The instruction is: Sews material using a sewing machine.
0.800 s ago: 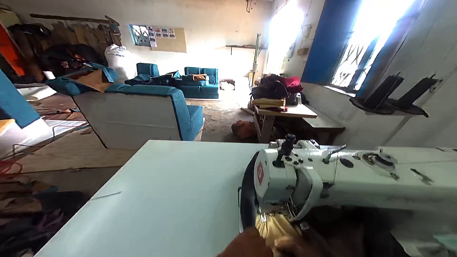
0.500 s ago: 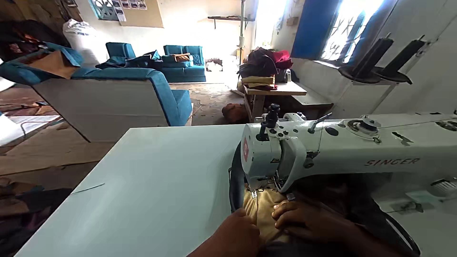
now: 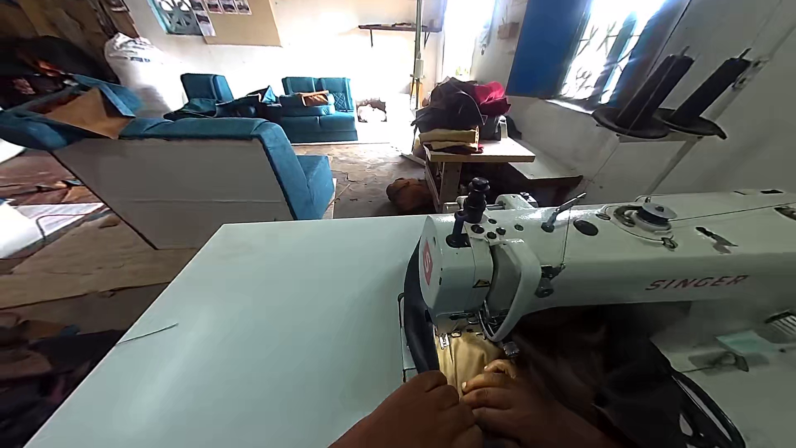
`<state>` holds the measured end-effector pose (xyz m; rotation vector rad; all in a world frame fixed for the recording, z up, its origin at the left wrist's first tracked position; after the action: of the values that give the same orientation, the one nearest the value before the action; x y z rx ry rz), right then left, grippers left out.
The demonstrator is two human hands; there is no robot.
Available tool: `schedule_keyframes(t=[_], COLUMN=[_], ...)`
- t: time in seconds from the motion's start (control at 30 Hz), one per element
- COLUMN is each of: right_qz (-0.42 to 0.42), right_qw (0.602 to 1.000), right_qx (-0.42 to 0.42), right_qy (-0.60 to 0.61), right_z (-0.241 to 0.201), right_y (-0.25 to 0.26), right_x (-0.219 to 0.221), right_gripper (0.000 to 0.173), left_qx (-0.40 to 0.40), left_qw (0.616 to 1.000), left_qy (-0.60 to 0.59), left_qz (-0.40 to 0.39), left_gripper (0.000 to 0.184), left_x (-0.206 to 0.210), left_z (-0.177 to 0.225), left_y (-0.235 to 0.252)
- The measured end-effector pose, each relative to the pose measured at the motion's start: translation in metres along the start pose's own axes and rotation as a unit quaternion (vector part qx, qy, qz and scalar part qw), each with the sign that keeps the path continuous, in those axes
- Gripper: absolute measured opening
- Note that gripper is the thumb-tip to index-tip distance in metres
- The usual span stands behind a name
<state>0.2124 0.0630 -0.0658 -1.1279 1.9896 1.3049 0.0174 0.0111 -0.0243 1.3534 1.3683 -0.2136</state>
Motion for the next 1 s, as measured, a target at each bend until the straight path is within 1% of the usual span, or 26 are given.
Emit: schedule_keyframes(t=[0.07,0.17,0.23,0.3,0.4,0.5,0.57,0.6,0.7,0.77,0.9,1.0], right_qz=[0.041,0.042,0.017,-0.012,-0.057,-0.141,-0.183,-0.195,-0.207,-0.214,-0.210,-0.210], right_qw=[0.997,0.996,0.997,0.996,0.993,0.985,0.977,0.974,0.970,0.967,0.966,0.967], right_qx=[-0.050,-0.073,-0.068,-0.069,-0.081,-0.062,-0.054,-0.046,-0.020,-0.009,-0.011,-0.020], right_qy=[-0.029,0.007,0.040,0.054,0.058,0.082,0.099,0.109,0.129,0.137,0.151,0.142], right_z=[0.002,0.007,0.009,0.013,0.018,0.018,0.018,0.017,0.017,0.017,0.020,0.020], right_y=[-0.001,-0.004,-0.004,-0.001,0.006,0.022,0.033,0.037,0.039,0.035,0.030,0.029], right_x=[0.002,-0.001,-0.005,-0.009,-0.016,-0.025,-0.026,-0.025,-0.027,-0.030,-0.030,-0.027], right_gripper=[0.023,0.023,0.022,0.022,0.023,0.020,0.016,0.015,0.014,0.015,0.015,0.016], left_qx=[-0.025,-0.073,-0.101,-0.122,-0.137,-0.129,-0.103,-0.094,-0.066,-0.065,-0.080,-0.082], left_qw=[0.999,0.994,0.987,0.976,0.963,0.965,0.977,0.978,0.962,0.950,0.933,0.939], left_qy=[-0.023,-0.051,-0.064,-0.076,-0.109,-0.118,-0.084,-0.082,-0.184,-0.222,-0.231,-0.217], left_qz=[-0.011,-0.057,-0.110,-0.164,-0.203,-0.194,-0.168,-0.168,-0.191,-0.209,-0.264,-0.254], left_gripper=[0.017,0.010,0.007,0.009,0.011,0.015,0.016,0.017,0.018,0.017,0.017,0.016], left_x=[0.003,0.007,0.009,0.012,0.012,0.010,0.010,0.009,0.009,0.008,0.007,0.007], left_z=[0.000,-0.002,-0.002,0.000,-0.001,-0.004,-0.005,-0.005,-0.009,-0.010,-0.011,-0.011], left_y=[0.000,0.001,0.002,0.003,0.003,0.002,0.000,-0.002,-0.003,-0.002,0.000,-0.001])
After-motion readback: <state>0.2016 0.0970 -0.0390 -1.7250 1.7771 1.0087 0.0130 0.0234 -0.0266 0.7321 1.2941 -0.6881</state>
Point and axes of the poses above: each hand's wrist, its own y-axis towards the middle knuckle, its own x-axis out of the palm, z = x × y, the point moved 3 cm from there along y, towards the middle knuckle, and after that the axes turned 15 degrees about y, right-handed, at the moved point
